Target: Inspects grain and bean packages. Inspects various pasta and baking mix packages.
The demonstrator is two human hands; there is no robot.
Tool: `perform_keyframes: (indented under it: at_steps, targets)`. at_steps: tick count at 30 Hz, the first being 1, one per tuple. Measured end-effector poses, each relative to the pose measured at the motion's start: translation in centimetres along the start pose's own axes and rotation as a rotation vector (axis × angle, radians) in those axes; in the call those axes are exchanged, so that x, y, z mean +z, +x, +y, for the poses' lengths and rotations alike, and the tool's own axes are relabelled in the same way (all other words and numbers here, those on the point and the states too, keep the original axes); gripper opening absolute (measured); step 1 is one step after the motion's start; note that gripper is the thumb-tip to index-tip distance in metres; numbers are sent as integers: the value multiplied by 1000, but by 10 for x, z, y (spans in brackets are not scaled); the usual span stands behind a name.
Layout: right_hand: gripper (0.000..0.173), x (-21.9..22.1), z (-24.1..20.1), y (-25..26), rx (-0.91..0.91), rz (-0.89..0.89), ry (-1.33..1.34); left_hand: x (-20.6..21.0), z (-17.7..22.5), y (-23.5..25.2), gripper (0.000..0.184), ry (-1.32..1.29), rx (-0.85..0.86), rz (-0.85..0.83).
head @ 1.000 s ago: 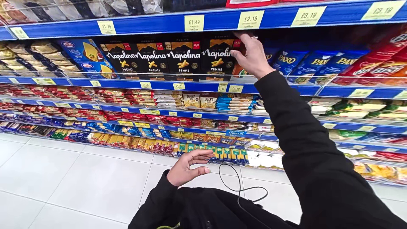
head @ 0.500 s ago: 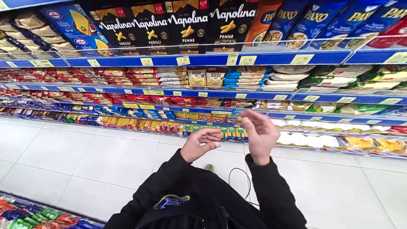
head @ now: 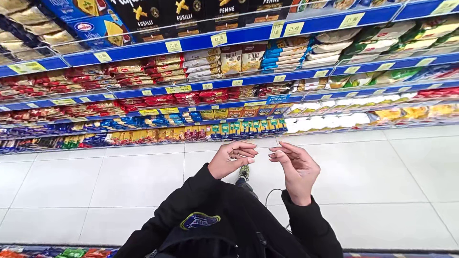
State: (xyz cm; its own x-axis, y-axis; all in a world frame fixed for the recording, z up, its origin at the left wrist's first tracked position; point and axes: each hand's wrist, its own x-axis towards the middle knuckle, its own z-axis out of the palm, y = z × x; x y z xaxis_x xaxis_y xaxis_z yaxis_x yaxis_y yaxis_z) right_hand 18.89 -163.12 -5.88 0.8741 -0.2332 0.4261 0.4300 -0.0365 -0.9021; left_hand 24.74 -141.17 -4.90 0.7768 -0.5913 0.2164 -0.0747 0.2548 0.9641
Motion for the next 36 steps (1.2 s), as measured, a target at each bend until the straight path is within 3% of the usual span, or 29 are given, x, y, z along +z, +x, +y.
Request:
perform_keyframes:
  at_steps: [8,15,19,27,36]
  targets:
    - [29,31,-23,-61,52,17,-8,-3,4,-51,42,-242,-138,-59]
    - [27,14,-39,-65,49,17,-14,18,8,-61,29,-167,15,137]
    - [28,-1,-40,-59,87,-7,49,32,12,-53,26,-98,72,266]
    - [29,-43,-39,-37,84,-37,88,61,6,-25,25,-17,115,290]
    - [33,-119,-30,-9,71,-50,121,80,-1,65,26,307,228,231]
